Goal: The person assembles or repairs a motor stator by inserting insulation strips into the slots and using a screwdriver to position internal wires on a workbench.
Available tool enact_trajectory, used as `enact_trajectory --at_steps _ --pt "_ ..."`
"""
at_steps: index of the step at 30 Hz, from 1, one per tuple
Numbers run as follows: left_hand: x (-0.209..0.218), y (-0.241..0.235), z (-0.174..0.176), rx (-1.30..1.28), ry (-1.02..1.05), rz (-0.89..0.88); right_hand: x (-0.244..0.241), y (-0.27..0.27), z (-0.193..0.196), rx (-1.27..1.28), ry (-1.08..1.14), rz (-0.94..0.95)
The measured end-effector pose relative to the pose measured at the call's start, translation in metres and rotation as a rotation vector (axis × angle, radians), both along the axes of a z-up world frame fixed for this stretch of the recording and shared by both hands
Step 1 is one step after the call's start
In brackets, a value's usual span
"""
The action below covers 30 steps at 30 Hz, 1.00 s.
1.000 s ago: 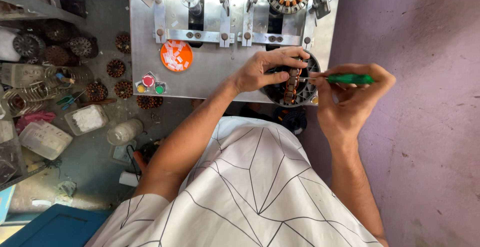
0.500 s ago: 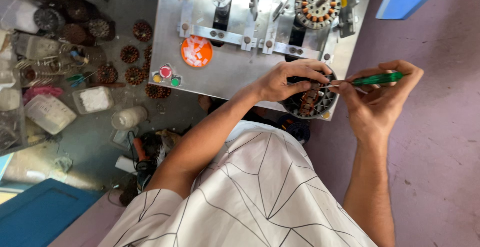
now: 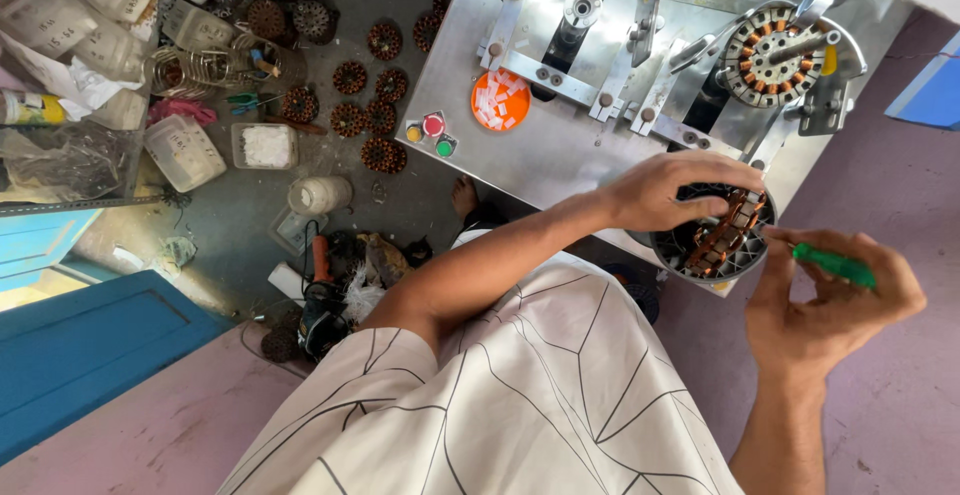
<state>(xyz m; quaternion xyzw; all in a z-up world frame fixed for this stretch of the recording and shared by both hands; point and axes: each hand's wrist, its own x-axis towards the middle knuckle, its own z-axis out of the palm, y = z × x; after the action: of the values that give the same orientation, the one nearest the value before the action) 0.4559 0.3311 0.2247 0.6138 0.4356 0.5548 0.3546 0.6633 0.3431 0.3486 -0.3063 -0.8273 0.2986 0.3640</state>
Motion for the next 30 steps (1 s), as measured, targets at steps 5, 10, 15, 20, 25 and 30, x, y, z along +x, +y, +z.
enact_trajectory --at_steps 5,10,15,20,25,30 --pt "-0.088 -0.051 -0.035 -0.336 0.133 0.623 0.035 -0.004 -0.026 -0.376 0.443 -0.540" --pt "-0.169 -0.092 -0.075 -0.597 0.458 0.834 0.053 0.002 -0.110 -0.702 0.137 -0.687" --pt "-0.183 -0.099 -0.099 -0.649 0.573 0.744 0.023 -0.005 -0.161 -0.824 0.477 -0.768" --pt "-0.191 -0.101 -0.111 -0.502 0.627 0.681 -0.013 -0.005 -0.152 -0.456 0.184 -0.833" --pt "-0.208 -0.096 -0.086 -0.561 0.424 0.630 -0.060 -0.030 -0.083 0.028 0.119 -0.876" --pt "-0.210 -0.091 -0.018 -0.407 0.087 0.400 -0.155 -0.069 -0.008 -0.090 -0.206 -0.217"
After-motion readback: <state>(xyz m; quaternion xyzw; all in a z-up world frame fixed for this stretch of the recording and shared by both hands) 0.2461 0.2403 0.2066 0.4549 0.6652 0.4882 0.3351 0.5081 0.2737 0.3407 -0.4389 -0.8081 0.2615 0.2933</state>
